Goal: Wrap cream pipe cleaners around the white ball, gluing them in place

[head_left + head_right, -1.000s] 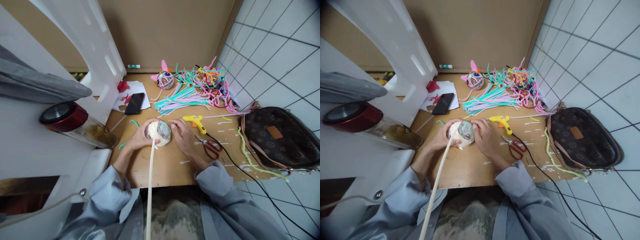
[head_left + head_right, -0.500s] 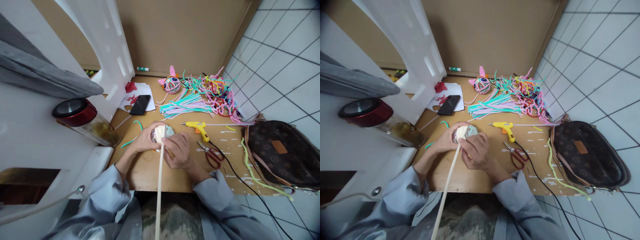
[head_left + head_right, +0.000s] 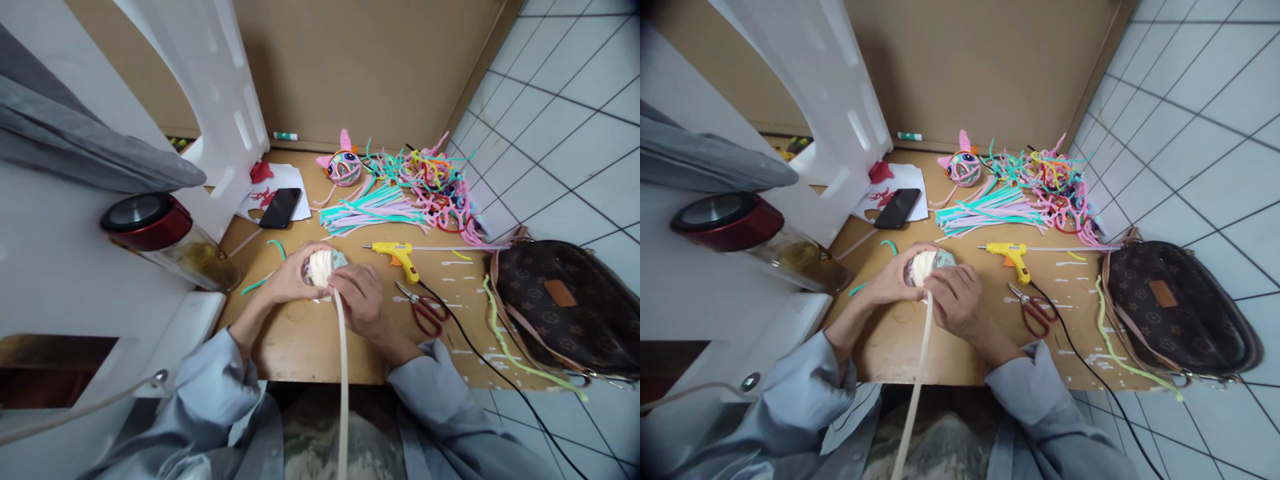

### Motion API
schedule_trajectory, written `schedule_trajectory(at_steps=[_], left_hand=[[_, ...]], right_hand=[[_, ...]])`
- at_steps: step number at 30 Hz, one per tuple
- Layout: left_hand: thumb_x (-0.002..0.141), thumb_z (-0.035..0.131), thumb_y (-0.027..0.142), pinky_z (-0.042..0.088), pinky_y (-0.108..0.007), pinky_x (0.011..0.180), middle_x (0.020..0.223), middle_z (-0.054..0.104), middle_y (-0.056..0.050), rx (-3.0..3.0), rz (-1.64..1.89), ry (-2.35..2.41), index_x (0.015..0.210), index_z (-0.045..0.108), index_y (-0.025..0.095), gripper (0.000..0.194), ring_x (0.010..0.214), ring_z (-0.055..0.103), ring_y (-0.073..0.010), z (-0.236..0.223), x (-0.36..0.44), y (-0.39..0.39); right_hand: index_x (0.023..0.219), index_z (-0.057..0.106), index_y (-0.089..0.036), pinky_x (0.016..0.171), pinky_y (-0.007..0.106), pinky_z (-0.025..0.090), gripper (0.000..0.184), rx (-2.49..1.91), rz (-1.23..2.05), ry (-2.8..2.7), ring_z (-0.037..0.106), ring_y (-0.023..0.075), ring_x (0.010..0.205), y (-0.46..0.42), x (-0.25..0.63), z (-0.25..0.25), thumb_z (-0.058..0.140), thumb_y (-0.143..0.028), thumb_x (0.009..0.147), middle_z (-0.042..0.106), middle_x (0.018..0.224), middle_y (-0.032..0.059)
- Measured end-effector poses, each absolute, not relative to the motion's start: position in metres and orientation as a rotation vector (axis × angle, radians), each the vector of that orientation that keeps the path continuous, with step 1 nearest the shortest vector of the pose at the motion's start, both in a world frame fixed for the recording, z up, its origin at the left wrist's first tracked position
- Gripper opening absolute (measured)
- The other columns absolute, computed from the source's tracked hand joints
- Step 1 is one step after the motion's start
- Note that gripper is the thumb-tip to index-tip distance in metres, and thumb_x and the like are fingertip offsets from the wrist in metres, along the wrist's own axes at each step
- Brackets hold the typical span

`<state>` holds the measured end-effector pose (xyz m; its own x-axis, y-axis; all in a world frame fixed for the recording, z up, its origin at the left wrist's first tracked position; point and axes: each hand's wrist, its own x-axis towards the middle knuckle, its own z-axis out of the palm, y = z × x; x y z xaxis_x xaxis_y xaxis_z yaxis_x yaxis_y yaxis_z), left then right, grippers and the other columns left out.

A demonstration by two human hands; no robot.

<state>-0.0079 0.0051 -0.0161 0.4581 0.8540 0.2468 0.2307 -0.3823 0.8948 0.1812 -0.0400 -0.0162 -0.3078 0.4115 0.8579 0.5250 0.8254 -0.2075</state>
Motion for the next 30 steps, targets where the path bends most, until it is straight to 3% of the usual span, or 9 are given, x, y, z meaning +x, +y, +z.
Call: schedule_trajectory(at_steps=[8, 21, 30], left_hand=[[0.059, 0.081, 0.031, 0.044, -0.043, 0.108, 0.13, 0.06, -0.011, 1.876, 0.909, 0.963, 0.125, 0.054, 0.018, 0.073, 0.122, 0.058, -0.0309, -0.0143, -0.0072, 0.0031], [0.059, 0.082, 0.034, 0.038, -0.048, 0.113, 0.135, 0.056, -0.013, 1.906, 0.937, 0.924, 0.124, 0.055, 0.019, 0.073, 0.13, 0.053, -0.0331, -0.0149, -0.0082, 0.0054], [0.06, 0.082, 0.034, 0.039, -0.046, 0.113, 0.136, 0.057, -0.014, 1.931, 0.929, 0.895, 0.126, 0.054, 0.019, 0.073, 0.13, 0.053, -0.0323, -0.0167, -0.0098, 0.0066]], right_hand=[[0.106, 0.063, -0.024, 0.077, 0.036, 0.049, 0.021, -0.728, -0.075, -1.868, 0.07, 0.02, 0.093, -0.0356, 0.1812, -0.0204, 0.051, -0.015, 0.091, 0.075, 0.098, 0.0063], [0.097, 0.065, -0.024, 0.083, 0.038, 0.05, 0.021, -0.779, 0.075, -1.883, 0.071, 0.0199, 0.096, -0.0366, 0.1819, -0.0142, 0.048, -0.015, 0.089, 0.077, 0.098, 0.0066], [0.096, 0.063, -0.024, 0.082, 0.04, 0.05, 0.017, -0.758, -0.029, -1.884, 0.069, 0.0215, 0.095, -0.0354, 0.1804, -0.0118, 0.051, -0.014, 0.088, 0.077, 0.093, 0.0036]])
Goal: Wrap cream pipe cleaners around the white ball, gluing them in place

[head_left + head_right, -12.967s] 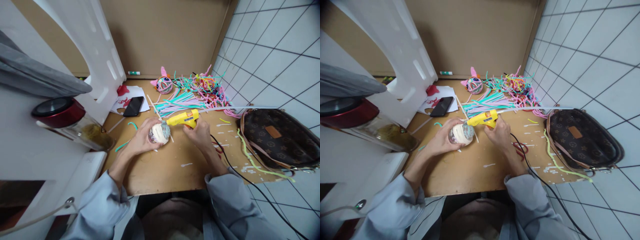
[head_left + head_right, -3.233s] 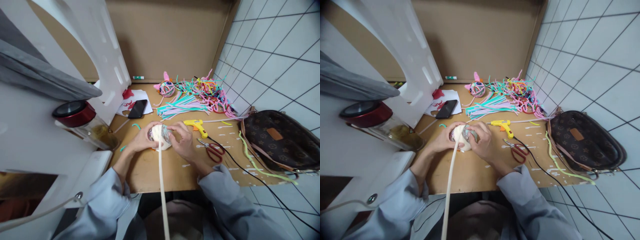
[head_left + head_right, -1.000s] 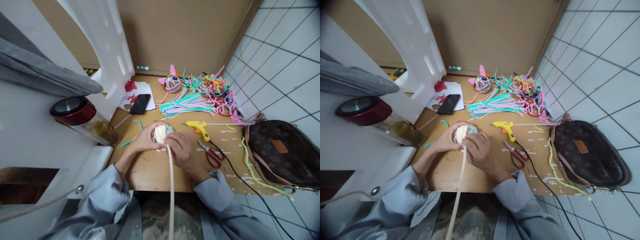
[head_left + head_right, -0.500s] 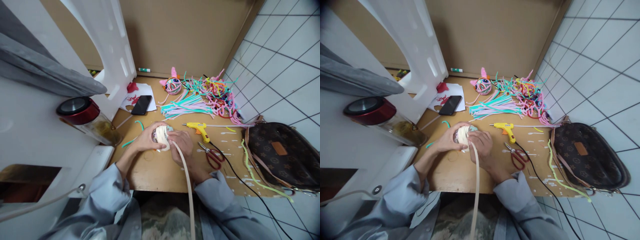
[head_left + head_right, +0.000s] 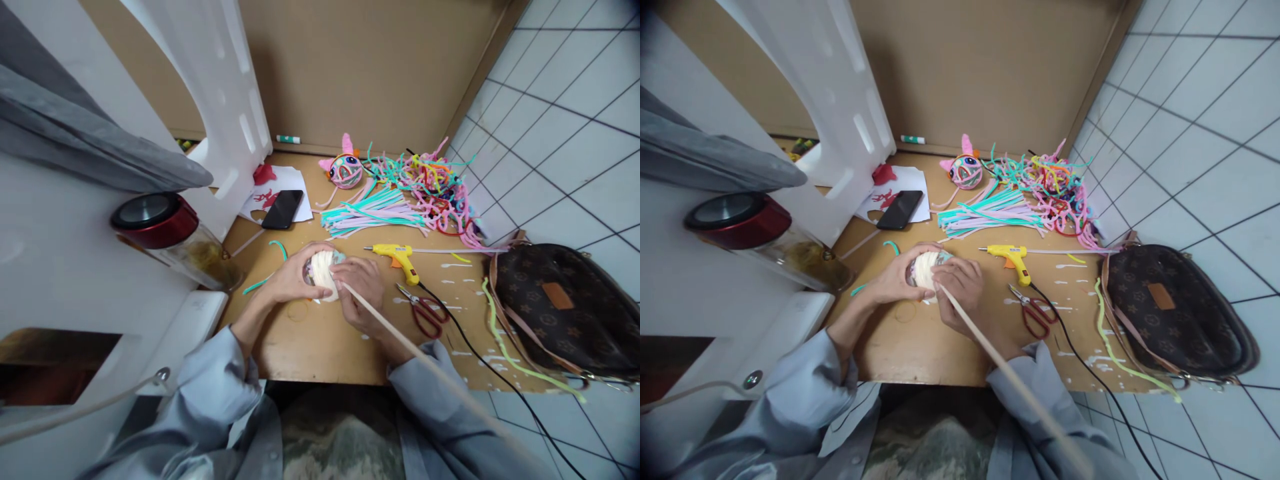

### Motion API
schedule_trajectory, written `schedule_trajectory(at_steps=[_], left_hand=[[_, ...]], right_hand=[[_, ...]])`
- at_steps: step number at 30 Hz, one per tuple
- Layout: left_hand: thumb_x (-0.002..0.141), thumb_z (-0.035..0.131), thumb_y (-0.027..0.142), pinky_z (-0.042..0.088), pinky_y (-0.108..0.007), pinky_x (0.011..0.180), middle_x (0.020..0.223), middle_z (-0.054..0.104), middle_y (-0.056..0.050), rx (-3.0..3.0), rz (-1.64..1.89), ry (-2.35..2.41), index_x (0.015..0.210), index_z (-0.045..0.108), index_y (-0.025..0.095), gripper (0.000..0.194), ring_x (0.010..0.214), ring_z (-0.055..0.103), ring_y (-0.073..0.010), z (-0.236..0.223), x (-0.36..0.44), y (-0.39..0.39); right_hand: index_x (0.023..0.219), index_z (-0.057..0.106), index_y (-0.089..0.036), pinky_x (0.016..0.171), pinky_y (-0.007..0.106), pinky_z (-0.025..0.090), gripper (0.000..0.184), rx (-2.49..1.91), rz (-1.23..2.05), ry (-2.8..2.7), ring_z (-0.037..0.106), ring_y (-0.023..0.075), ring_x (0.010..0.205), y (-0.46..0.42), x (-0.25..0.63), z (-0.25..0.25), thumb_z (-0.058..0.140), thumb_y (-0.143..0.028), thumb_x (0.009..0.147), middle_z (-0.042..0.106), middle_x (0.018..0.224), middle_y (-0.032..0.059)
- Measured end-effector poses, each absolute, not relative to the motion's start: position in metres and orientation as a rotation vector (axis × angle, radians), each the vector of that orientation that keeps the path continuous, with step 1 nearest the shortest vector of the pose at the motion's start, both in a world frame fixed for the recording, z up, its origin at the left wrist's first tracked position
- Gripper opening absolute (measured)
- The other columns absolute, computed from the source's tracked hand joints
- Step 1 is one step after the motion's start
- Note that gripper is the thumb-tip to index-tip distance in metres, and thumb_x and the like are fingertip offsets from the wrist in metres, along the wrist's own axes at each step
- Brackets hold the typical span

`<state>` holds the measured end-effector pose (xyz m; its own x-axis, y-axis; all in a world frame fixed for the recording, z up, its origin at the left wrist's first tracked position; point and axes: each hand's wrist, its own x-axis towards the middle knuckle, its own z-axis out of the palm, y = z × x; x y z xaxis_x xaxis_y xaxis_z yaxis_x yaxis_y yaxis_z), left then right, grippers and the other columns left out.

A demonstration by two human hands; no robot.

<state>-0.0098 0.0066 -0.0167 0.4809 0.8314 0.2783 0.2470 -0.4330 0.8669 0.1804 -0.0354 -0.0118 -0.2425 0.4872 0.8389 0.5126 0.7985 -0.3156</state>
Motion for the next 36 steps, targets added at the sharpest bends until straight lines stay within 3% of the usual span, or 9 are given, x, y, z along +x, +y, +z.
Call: schedule_trajectory(at_steps=[7, 18, 28, 36], left_hand=[[0.061, 0.081, 0.032, 0.04, -0.046, 0.113, 0.135, 0.057, -0.014, 1.941, 0.92, 0.883, 0.126, 0.053, 0.019, 0.072, 0.129, 0.054, -0.0325, -0.016, -0.009, 0.005], [0.062, 0.083, 0.033, 0.039, -0.05, 0.113, 0.134, 0.058, -0.015, 2.036, 0.932, 0.804, 0.125, 0.054, 0.019, 0.071, 0.128, 0.054, -0.0337, -0.015, -0.01, 0.005], [0.061, 0.084, 0.037, 0.04, -0.05, 0.112, 0.136, 0.057, -0.015, 2.046, 0.937, 0.814, 0.125, 0.056, 0.02, 0.072, 0.128, 0.054, -0.0342, -0.015, -0.01, 0.005], [0.063, 0.082, 0.034, 0.039, -0.05, 0.113, 0.136, 0.056, -0.015, 2.064, 0.92, 0.797, 0.125, 0.055, 0.019, 0.07, 0.129, 0.053, -0.0337, -0.013, -0.009, 0.003]], right_hand=[[0.094, 0.063, -0.025, 0.082, 0.042, 0.047, 0.017, -0.774, 0.023, -1.906, 0.066, 0.0228, 0.096, -0.035, 0.181, -0.014, 0.05, -0.018, 0.087, 0.075, 0.093, 0.0035], [0.092, 0.062, -0.023, 0.081, 0.039, 0.045, 0.02, -0.663, -0.156, -1.978, 0.066, 0.0207, 0.092, -0.035, 0.179, -0.011, 0.049, -0.017, 0.079, 0.071, 0.09, 0.004], [0.109, 0.065, -0.024, 0.098, 0.043, 0.04, 0.04, -0.987, -0.057, -1.829, 0.055, 0.0235, 0.111, -0.031, 0.189, -0.016, 0.041, -0.007, 0.083, 0.063, 0.118, 0.0075], [0.104, 0.07, -0.03, 0.102, 0.043, 0.036, 0.041, -1.075, -0.035, -1.975, 0.05, 0.0235, 0.12, -0.03, 0.189, -0.015, 0.048, -0.003, 0.083, 0.06, 0.127, 0.0035]])
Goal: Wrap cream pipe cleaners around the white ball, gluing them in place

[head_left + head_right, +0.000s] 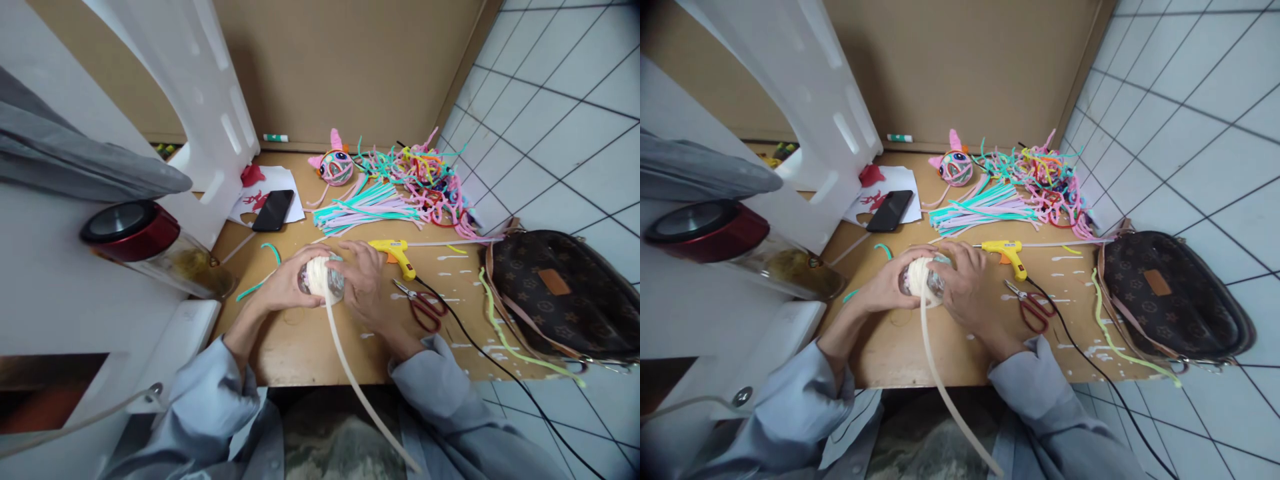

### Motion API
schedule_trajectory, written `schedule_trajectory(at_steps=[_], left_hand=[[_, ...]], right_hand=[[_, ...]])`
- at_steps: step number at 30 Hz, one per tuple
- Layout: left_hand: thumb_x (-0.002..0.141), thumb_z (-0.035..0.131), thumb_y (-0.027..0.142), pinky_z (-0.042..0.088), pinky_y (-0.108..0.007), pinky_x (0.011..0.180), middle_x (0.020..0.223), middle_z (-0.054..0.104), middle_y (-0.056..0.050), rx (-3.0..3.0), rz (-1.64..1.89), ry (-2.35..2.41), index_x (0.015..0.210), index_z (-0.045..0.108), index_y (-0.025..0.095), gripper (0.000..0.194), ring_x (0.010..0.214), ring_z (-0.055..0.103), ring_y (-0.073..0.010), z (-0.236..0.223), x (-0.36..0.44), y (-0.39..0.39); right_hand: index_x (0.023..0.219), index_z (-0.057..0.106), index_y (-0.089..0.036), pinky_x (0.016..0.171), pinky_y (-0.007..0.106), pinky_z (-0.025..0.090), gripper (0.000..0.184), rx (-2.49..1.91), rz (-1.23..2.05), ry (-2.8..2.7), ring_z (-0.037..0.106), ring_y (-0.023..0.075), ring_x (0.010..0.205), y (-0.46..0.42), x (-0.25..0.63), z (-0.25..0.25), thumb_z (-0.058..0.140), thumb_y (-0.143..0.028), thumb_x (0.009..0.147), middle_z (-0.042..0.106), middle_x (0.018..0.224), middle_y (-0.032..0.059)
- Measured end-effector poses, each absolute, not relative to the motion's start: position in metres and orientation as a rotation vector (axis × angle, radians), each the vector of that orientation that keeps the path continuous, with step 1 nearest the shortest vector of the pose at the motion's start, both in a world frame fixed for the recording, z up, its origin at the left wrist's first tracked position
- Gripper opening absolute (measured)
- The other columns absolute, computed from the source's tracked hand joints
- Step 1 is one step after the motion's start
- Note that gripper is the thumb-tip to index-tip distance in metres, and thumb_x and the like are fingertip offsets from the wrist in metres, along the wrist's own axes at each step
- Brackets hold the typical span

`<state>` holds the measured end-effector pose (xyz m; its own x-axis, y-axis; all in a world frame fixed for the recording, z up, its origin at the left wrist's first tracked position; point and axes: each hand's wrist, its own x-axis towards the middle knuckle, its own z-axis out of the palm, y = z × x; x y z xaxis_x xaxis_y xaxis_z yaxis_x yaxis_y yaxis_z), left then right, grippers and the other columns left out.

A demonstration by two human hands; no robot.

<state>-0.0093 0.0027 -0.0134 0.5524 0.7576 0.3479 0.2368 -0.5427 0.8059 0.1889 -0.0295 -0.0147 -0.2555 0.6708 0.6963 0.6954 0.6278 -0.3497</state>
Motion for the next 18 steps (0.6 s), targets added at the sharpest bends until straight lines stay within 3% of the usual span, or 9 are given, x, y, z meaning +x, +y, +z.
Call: schedule_trajectory(at_steps=[10, 14, 18], left_hand=[[0.062, 0.083, 0.037, 0.038, -0.05, 0.114, 0.136, 0.057, -0.015, 2.025, 0.905, 0.839, 0.125, 0.055, 0.019, 0.071, 0.13, 0.053, -0.0339, -0.014, -0.009, 0.004], [0.06, 0.082, 0.039, 0.037, -0.049, 0.116, 0.136, 0.057, -0.014, 1.987, 0.908, 0.877, 0.125, 0.055, 0.019, 0.073, 0.132, 0.051, -0.034, -0.016, -0.01, 0.006], [0.061, 0.081, 0.04, 0.037, -0.049, 0.114, 0.136, 0.056, -0.016, 1.989, 0.924, 0.888, 0.125, 0.054, 0.018, 0.073, 0.132, 0.052, -0.0347, -0.02, -0.01, 0.008]], right_hand=[[0.115, 0.066, -0.026, 0.099, 0.039, 0.041, 0.044, -1.101, 0.029, -1.912, 0.056, 0.021, 0.114, -0.023, 0.197, -0.011, 0.039, -0.007, 0.086, 0.063, 0.121, 0.0064], [0.118, 0.064, -0.016, 0.095, 0.041, 0.041, 0.039, -1.58, -0.146, -1.673, 0.056, 0.0274, 0.112, -0.008, 0.223, 0.002, 0.037, -0.016, 0.089, 0.064, 0.115, 0.0139], [0.117, 0.063, -0.005, 0.091, 0.046, 0.042, 0.044, -2.279, -0.155, -1.614, 0.058, 0.0366, 0.11, 0.002, 0.247, 0.009, 0.047, -0.038, 0.093, 0.063, 0.117, 0.0232]])
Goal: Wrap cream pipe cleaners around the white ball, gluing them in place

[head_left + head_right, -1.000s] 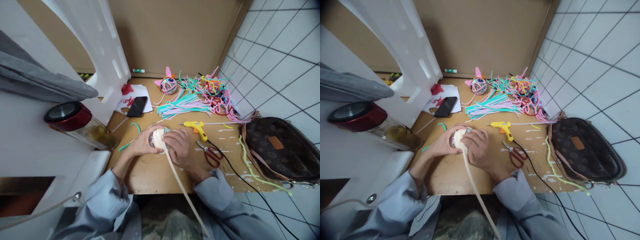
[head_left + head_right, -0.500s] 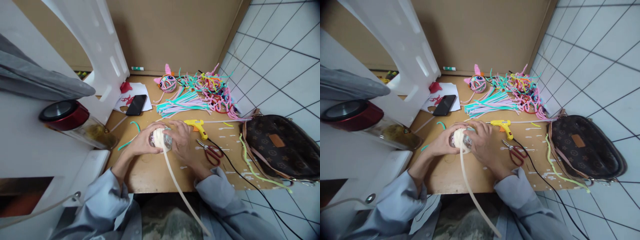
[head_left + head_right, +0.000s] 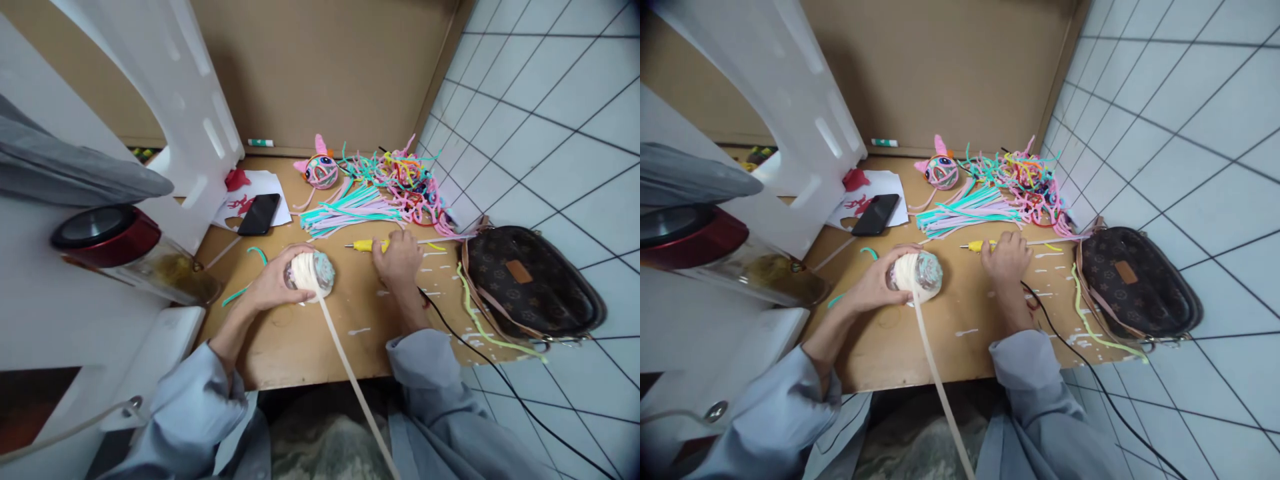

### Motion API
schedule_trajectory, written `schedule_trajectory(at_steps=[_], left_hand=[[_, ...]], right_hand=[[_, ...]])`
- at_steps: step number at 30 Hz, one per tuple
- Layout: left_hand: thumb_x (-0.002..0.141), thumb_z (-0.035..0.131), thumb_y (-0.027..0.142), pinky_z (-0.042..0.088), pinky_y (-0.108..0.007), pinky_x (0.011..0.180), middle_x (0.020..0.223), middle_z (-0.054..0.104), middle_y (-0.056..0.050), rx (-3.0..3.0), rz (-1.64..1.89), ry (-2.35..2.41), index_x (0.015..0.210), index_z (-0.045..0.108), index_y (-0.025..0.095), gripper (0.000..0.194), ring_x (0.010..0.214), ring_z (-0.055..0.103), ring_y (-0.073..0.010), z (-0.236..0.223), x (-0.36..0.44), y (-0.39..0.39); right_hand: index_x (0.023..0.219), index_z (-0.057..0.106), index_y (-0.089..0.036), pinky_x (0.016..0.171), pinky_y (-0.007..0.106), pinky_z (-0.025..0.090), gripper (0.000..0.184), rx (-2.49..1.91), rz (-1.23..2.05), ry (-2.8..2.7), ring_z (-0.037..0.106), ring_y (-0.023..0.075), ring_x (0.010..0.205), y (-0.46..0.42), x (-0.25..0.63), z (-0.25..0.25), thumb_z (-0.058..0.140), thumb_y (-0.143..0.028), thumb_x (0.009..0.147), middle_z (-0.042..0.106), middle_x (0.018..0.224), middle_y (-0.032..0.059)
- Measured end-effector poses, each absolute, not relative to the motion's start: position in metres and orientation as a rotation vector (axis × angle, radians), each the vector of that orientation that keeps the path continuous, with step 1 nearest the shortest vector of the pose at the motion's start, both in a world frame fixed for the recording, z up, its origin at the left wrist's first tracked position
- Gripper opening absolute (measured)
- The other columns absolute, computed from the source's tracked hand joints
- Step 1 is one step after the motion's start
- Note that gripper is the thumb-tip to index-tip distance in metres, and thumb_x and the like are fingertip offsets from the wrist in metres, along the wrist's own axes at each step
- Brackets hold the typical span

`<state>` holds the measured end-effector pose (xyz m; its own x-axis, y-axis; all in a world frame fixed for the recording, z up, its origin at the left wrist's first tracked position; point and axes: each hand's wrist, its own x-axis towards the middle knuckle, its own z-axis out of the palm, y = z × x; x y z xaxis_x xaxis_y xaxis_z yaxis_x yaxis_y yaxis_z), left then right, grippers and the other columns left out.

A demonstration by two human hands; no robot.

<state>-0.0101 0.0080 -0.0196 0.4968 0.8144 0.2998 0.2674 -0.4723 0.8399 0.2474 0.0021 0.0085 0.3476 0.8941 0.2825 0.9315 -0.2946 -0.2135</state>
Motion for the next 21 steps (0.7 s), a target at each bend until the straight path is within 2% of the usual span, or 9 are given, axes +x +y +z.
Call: schedule_trajectory(at_steps=[2, 5, 9, 11, 15, 18, 21], left_hand=[[0.06, 0.081, 0.039, 0.037, -0.048, 0.114, 0.136, 0.056, -0.015, 1.983, 0.917, 0.928, 0.125, 0.054, 0.018, 0.074, 0.13, 0.052, -0.0342, -0.02, -0.01, 0.008], [0.057, 0.081, 0.038, 0.04, -0.045, 0.11, 0.134, 0.057, -0.013, 1.925, 0.904, 1.029, 0.124, 0.055, 0.018, 0.075, 0.124, 0.055, -0.0322, -0.02, -0.011, 0.009], [0.055, 0.079, 0.039, 0.051, -0.036, 0.092, 0.115, 0.064, -0.007, 1.738, 0.919, 1.163, 0.123, 0.057, 0.016, 0.075, 0.1, 0.062, -0.0247, -0.018, -0.011, 0.01], [0.053, 0.079, 0.04, 0.051, -0.032, 0.082, 0.105, 0.064, -0.004, 1.628, 0.946, 1.215, 0.12, 0.057, 0.016, 0.074, 0.088, 0.06, -0.0205, -0.016, -0.01, 0.011], [0.05, 0.08, 0.043, 0.051, -0.028, 0.074, 0.097, 0.064, -0.004, 1.419, 1.044, 1.193, 0.117, 0.056, 0.015, 0.076, 0.083, 0.059, -0.0193, -0.015, -0.009, 0.013], [0.052, 0.08, 0.045, 0.051, -0.028, 0.069, 0.097, 0.064, -0.006, 1.375, 1.068, 1.163, 0.118, 0.056, 0.016, 0.076, 0.082, 0.059, -0.02, -0.015, -0.009, 0.012], [0.054, 0.078, 0.046, 0.05, -0.027, 0.067, 0.099, 0.063, -0.007, 1.382, 1.043, 1.126, 0.12, 0.054, 0.016, 0.077, 0.083, 0.059, -0.0202, -0.015, -0.009, 0.011]], right_hand=[[0.116, 0.062, -0.003, 0.089, 0.045, 0.043, 0.049, -2.476, -0.101, -1.668, 0.061, 0.0366, 0.107, 0.003, 0.252, 0.006, 0.053, -0.044, 0.091, 0.064, 0.115, 0.0253], [0.117, 0.062, -0.003, 0.088, 0.043, 0.045, 0.052, -2.545, -0.094, -1.731, 0.063, 0.0344, 0.106, 0.003, 0.252, -0.001, 0.058, -0.046, 0.089, 0.065, 0.117, 0.0249], [0.117, 0.063, -0.003, 0.088, 0.042, 0.047, 0.051, -2.553, -0.09, -1.757, 0.064, 0.0331, 0.107, 0.004, 0.251, -0.005, 0.056, -0.046, 0.091, 0.066, 0.116, 0.0236], [0.117, 0.064, -0.004, 0.087, 0.043, 0.047, 0.051, -2.556, -0.047, -1.753, 0.065, 0.0331, 0.106, 0.005, 0.252, -0.004, 0.056, -0.047, 0.091, 0.067, 0.115, 0.0234], [0.115, 0.067, -0.005, 0.086, 0.045, 0.048, 0.05, -2.512, -0.06, -1.742, 0.065, 0.0357, 0.105, 0.006, 0.256, -0.005, 0.059, -0.047, 0.089, 0.067, 0.112, 0.0257], [0.112, 0.068, -0.005, 0.089, 0.048, 0.046, 0.044, -2.382, -0.185, -1.732, 0.061, 0.0371, 0.109, 0.006, 0.26, -0.008, 0.06, -0.041, 0.089, 0.065, 0.113, 0.0264], [0.102, 0.072, -0.013, 0.092, 0.046, 0.044, 0.027, -1.899, -0.179, -1.835, 0.059, 0.0313, 0.108, 0.008, 0.259, -0.011, 0.055, -0.031, 0.091, 0.067, 0.109, 0.018]])
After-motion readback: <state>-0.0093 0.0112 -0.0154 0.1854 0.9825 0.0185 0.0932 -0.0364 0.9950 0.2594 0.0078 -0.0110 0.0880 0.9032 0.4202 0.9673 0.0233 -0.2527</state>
